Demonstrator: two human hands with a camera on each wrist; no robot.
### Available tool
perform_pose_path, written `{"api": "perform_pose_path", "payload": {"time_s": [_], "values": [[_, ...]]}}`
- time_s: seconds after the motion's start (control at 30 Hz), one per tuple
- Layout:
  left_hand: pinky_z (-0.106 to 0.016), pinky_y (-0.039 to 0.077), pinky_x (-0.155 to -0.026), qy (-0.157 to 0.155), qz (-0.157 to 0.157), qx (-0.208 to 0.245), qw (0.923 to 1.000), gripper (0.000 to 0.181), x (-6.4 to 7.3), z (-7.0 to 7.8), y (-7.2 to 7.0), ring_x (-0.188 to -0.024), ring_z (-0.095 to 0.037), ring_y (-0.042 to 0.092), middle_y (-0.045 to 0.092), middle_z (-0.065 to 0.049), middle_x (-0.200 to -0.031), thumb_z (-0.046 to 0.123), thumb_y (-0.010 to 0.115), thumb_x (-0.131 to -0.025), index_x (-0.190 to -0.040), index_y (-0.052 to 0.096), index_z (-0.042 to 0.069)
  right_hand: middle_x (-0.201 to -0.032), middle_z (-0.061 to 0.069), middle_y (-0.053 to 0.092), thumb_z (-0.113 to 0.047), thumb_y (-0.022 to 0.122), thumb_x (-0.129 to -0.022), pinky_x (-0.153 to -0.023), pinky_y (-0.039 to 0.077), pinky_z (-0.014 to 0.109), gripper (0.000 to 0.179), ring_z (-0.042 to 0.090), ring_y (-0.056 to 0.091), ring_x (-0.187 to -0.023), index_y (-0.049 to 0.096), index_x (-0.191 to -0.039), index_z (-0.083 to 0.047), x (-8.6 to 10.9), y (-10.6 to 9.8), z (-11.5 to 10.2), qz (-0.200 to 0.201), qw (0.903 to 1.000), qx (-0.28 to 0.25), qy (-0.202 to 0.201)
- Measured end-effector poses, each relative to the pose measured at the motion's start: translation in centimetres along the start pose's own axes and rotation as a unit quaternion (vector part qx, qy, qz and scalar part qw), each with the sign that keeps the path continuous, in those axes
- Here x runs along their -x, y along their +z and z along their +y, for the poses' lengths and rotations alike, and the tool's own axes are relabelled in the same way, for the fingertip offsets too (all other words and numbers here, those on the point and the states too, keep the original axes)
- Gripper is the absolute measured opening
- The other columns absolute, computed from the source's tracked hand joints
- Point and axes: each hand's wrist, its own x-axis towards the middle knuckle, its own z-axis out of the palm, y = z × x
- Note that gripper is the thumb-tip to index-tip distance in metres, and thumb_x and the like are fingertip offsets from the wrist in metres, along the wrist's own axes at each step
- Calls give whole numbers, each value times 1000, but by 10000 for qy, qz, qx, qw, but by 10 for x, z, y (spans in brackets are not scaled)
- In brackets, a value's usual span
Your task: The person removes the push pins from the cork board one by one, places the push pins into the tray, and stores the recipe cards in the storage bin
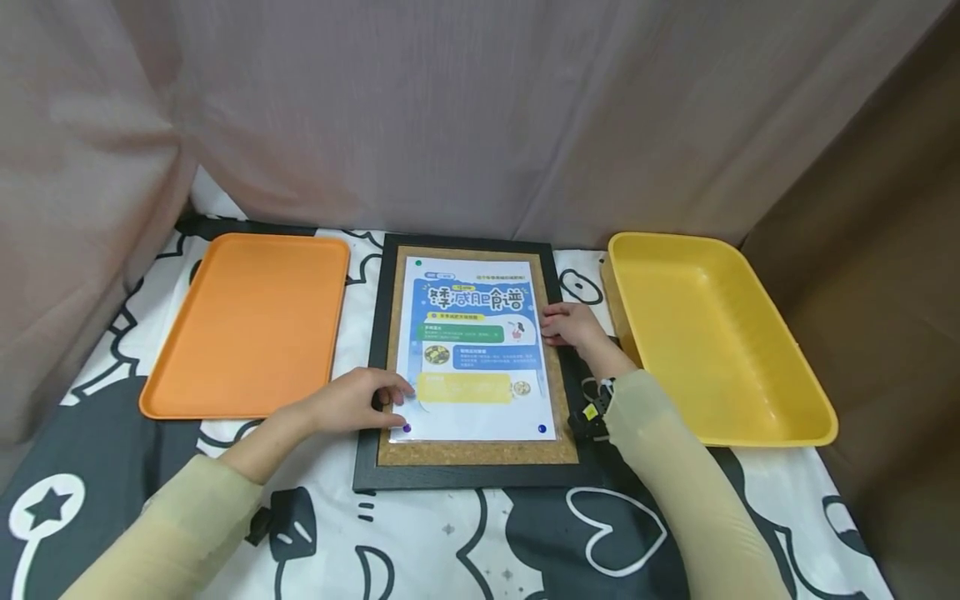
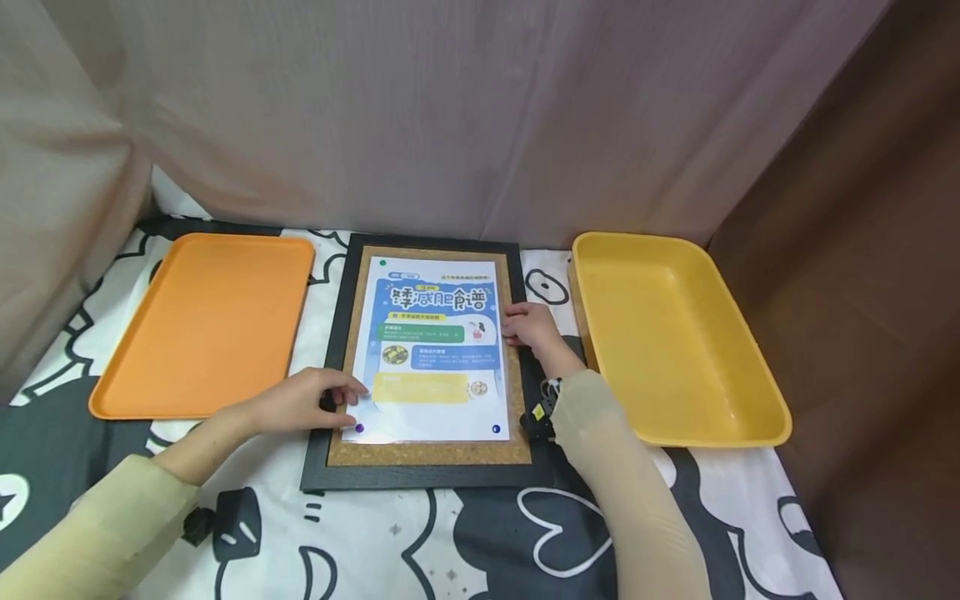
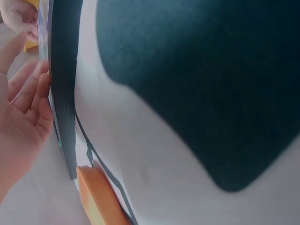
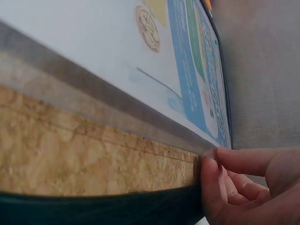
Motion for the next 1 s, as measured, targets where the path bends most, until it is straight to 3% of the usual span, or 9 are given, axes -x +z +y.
{"api": "perform_pose_path", "payload": {"time_s": [0.13,0.33,1.0], "values": [[-20,42,-63,134,-179,-23,9997,23,1,2,5,-69,-8,48,56,8,-76,24,73,-80,-99,67,11,-124,16,57,-1,56,-90,-72,52,18,45,13,60,-85,46,-134,-5,-1,0,1,-2,10000,-19,11],[-19,38,-60,129,-324,-376,9987,4,0,8,11,-66,-5,45,50,10,-68,20,70,-83,-82,66,19,-122,16,59,-3,57,-89,-77,52,22,45,15,61,-88,48,-133,-4,0,0,2,-5,10000,-49,13],[-20,38,-58,-222,-670,-169,9974,11,-7,17,6,-61,-5,45,51,9,-62,13,66,-85,-75,64,15,-122,16,58,-1,56,-90,-70,52,18,44,14,60,-84,48,-133,-5,-2,2,2,82,9999,-11,-73]]}}
